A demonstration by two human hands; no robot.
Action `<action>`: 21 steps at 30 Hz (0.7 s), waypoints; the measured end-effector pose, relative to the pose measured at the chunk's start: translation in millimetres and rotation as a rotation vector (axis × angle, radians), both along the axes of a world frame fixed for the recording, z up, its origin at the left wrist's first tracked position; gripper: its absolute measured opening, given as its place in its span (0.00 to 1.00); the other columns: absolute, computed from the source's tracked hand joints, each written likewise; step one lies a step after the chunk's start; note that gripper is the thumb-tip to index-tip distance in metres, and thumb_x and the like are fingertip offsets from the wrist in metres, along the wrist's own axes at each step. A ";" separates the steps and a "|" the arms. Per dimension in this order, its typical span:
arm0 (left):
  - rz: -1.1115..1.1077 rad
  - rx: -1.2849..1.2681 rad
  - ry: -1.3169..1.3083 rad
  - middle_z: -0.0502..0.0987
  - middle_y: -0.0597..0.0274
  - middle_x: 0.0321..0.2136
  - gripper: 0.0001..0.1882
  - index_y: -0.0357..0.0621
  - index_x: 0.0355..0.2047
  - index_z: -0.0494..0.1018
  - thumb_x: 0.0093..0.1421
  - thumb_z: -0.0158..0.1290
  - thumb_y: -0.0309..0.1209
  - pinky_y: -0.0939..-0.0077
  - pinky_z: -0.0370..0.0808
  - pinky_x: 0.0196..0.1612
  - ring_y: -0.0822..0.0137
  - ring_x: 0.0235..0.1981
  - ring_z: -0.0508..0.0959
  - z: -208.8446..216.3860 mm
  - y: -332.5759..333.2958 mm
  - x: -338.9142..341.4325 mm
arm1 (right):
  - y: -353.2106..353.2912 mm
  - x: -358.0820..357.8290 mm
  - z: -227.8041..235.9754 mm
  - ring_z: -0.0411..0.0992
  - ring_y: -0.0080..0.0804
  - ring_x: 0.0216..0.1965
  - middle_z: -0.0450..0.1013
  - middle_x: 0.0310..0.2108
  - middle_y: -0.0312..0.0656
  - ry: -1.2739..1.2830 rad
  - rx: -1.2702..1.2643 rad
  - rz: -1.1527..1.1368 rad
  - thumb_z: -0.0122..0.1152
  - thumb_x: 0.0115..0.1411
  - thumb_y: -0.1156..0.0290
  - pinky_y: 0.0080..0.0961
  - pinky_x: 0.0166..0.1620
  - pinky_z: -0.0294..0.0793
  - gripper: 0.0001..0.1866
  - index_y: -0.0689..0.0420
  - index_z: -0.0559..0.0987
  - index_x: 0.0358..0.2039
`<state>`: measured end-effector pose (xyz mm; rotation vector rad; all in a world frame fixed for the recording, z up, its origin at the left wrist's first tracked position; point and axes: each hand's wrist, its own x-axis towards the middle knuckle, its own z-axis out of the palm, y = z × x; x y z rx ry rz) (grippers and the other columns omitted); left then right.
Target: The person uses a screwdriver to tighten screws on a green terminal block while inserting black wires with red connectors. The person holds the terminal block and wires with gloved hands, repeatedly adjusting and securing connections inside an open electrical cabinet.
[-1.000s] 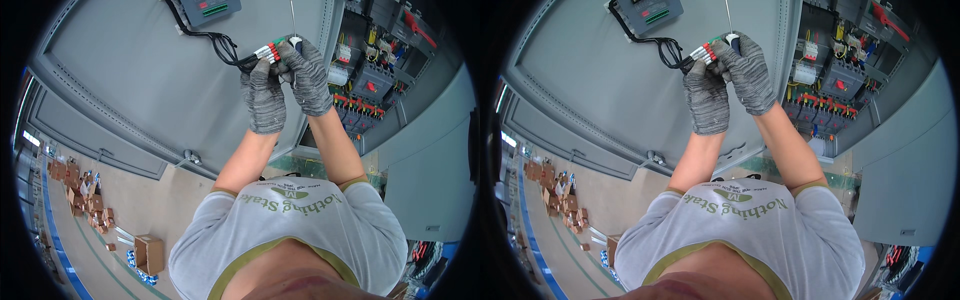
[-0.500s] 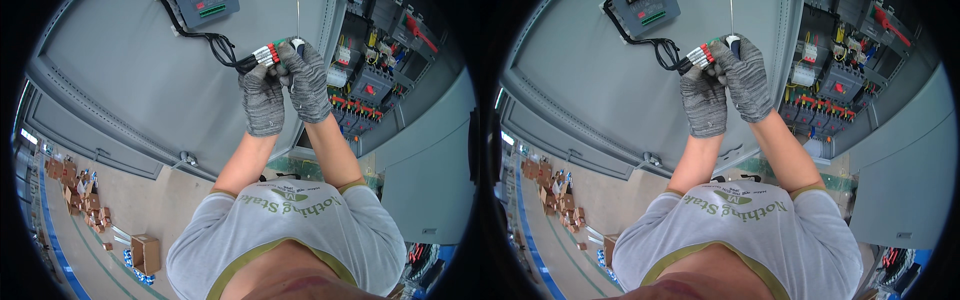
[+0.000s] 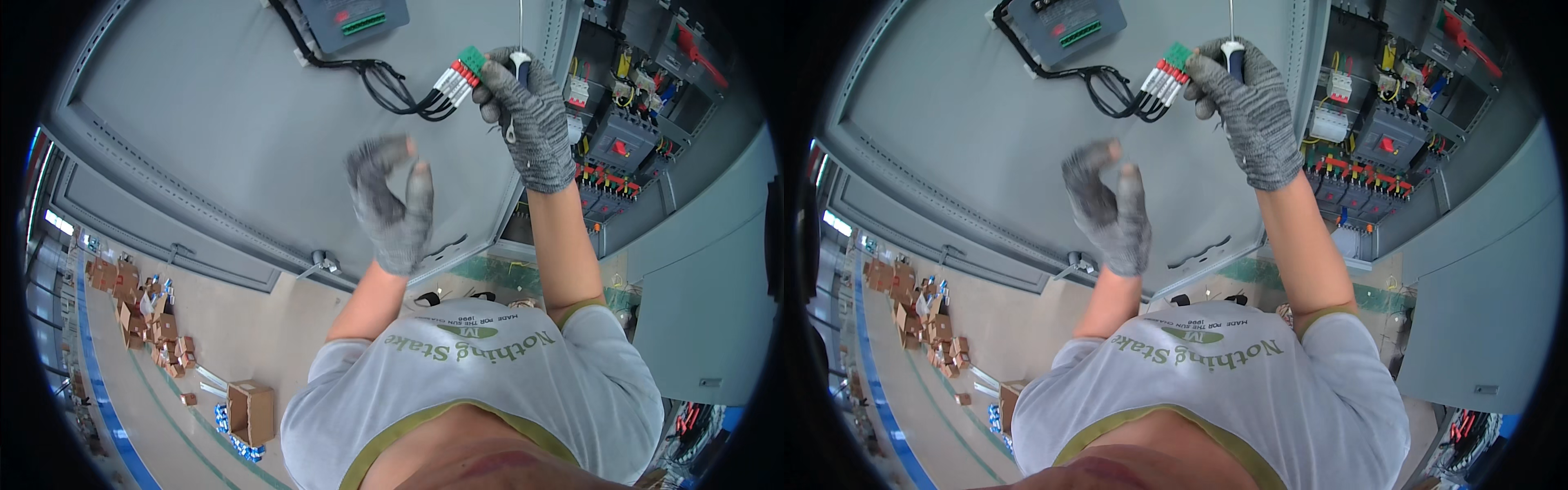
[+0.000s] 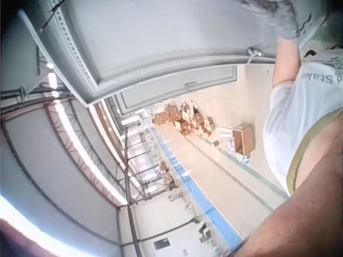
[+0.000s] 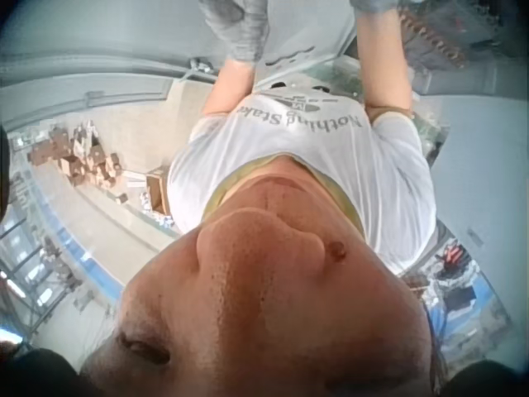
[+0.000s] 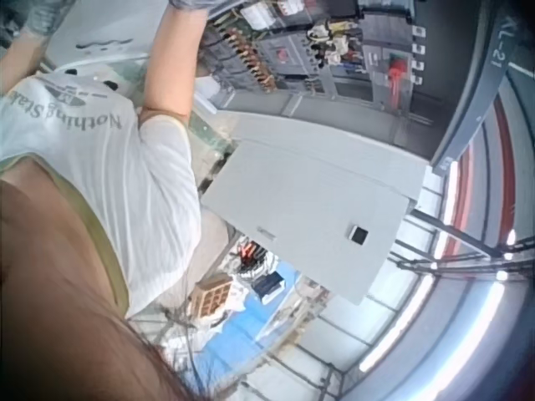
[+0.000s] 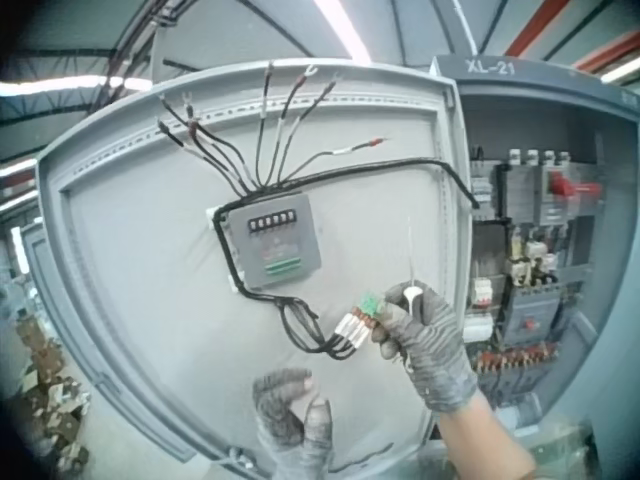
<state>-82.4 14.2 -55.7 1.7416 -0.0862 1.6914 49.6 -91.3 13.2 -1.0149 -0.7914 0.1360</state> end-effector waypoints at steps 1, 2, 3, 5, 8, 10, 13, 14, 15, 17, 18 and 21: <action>0.053 0.087 0.042 0.74 0.59 0.38 0.15 0.38 0.44 0.73 0.57 0.58 0.27 0.73 0.69 0.48 0.71 0.40 0.72 17.4 4.8 -0.1 | 3.8 -1.4 2.0 0.72 0.20 0.22 0.74 0.23 0.39 0.000 0.010 0.008 0.63 0.60 0.68 0.15 0.25 0.70 0.10 0.61 0.76 0.37; 0.090 0.168 0.082 0.75 0.59 0.37 0.13 0.38 0.43 0.74 0.57 0.58 0.27 0.75 0.70 0.46 0.72 0.38 0.73 37.2 11.3 6.0 | 3.3 -2.3 5.1 0.73 0.21 0.24 0.75 0.25 0.40 -0.020 0.002 0.005 0.63 0.60 0.67 0.16 0.27 0.73 0.11 0.62 0.76 0.37; 0.135 0.252 0.121 0.76 0.59 0.36 0.11 0.38 0.41 0.74 0.58 0.58 0.26 0.76 0.72 0.44 0.72 0.36 0.74 47.5 17.8 11.2 | 4.7 -2.4 7.2 0.73 0.21 0.24 0.75 0.25 0.40 -0.053 0.010 -0.003 0.63 0.60 0.68 0.16 0.28 0.73 0.11 0.62 0.77 0.37; -0.004 0.086 0.158 0.77 0.61 0.34 0.09 0.37 0.40 0.75 0.58 0.58 0.24 0.79 0.72 0.41 0.74 0.34 0.74 39.3 30.9 21.4 | 10.0 -1.6 12.2 0.74 0.21 0.25 0.76 0.26 0.41 -0.131 0.046 -0.002 0.62 0.60 0.68 0.16 0.29 0.74 0.12 0.63 0.77 0.38; -0.211 -0.230 0.193 0.78 0.63 0.31 0.08 0.39 0.38 0.76 0.58 0.58 0.24 0.79 0.73 0.39 0.74 0.32 0.75 36.9 28.5 15.9 | 15.6 -0.8 14.4 0.74 0.22 0.27 0.76 0.28 0.41 -0.126 0.083 0.167 0.62 0.61 0.69 0.16 0.31 0.76 0.12 0.64 0.77 0.40; -0.197 -0.247 0.150 0.79 0.65 0.31 0.07 0.39 0.38 0.77 0.58 0.59 0.23 0.82 0.72 0.37 0.77 0.32 0.75 31.3 30.1 15.5 | 23.5 -0.8 13.8 0.74 0.20 0.25 0.75 0.26 0.39 -0.119 0.084 0.187 0.62 0.60 0.66 0.13 0.28 0.73 0.14 0.64 0.77 0.41; -0.272 -0.278 0.150 0.79 0.63 0.35 0.10 0.39 0.41 0.76 0.57 0.59 0.23 0.80 0.74 0.39 0.75 0.34 0.76 29.5 34.6 11.0 | 30.1 3.0 18.4 0.71 0.17 0.22 0.74 0.22 0.36 -0.167 -0.058 0.157 0.64 0.59 0.63 0.11 0.23 0.70 0.16 0.63 0.78 0.40; -0.297 -0.293 0.145 0.78 0.63 0.36 0.12 0.38 0.42 0.75 0.57 0.58 0.23 0.80 0.74 0.40 0.75 0.35 0.76 30.1 35.5 10.7 | 36.0 -0.4 21.5 0.69 0.15 0.19 0.72 0.20 0.33 -0.174 -0.083 0.103 0.65 0.57 0.59 0.11 0.20 0.66 0.17 0.60 0.78 0.39; -0.323 -0.307 0.140 0.78 0.63 0.37 0.13 0.38 0.44 0.74 0.57 0.58 0.22 0.79 0.74 0.40 0.75 0.36 0.77 30.8 36.3 10.7 | 39.4 0.2 22.2 0.69 0.15 0.19 0.72 0.19 0.33 -0.176 -0.114 0.099 0.65 0.57 0.59 0.11 0.20 0.66 0.17 0.60 0.78 0.38; -0.342 -0.325 0.158 0.77 0.62 0.40 0.16 0.38 0.47 0.72 0.58 0.58 0.22 0.79 0.75 0.42 0.74 0.37 0.77 33.6 37.5 9.6 | 46.2 2.3 24.8 0.69 0.15 0.18 0.72 0.19 0.33 -0.189 -0.182 0.092 0.65 0.57 0.59 0.12 0.19 0.66 0.16 0.59 0.78 0.37; -0.335 -0.327 0.187 0.77 0.61 0.41 0.17 0.38 0.48 0.71 0.58 0.58 0.22 0.79 0.75 0.43 0.74 0.38 0.77 36.2 37.1 7.2 | 48.2 0.0 26.9 0.68 0.15 0.18 0.72 0.19 0.33 -0.194 -0.176 0.102 0.65 0.57 0.58 0.12 0.19 0.66 0.16 0.57 0.78 0.36; -0.349 -0.359 0.172 0.77 0.61 0.41 0.19 0.38 0.50 0.69 0.58 0.57 0.22 0.80 0.75 0.43 0.74 0.38 0.78 33.1 41.3 7.5 | 52.0 2.1 28.8 0.69 0.15 0.18 0.71 0.18 0.33 -0.208 -0.237 0.109 0.65 0.57 0.57 0.13 0.20 0.66 0.16 0.58 0.78 0.34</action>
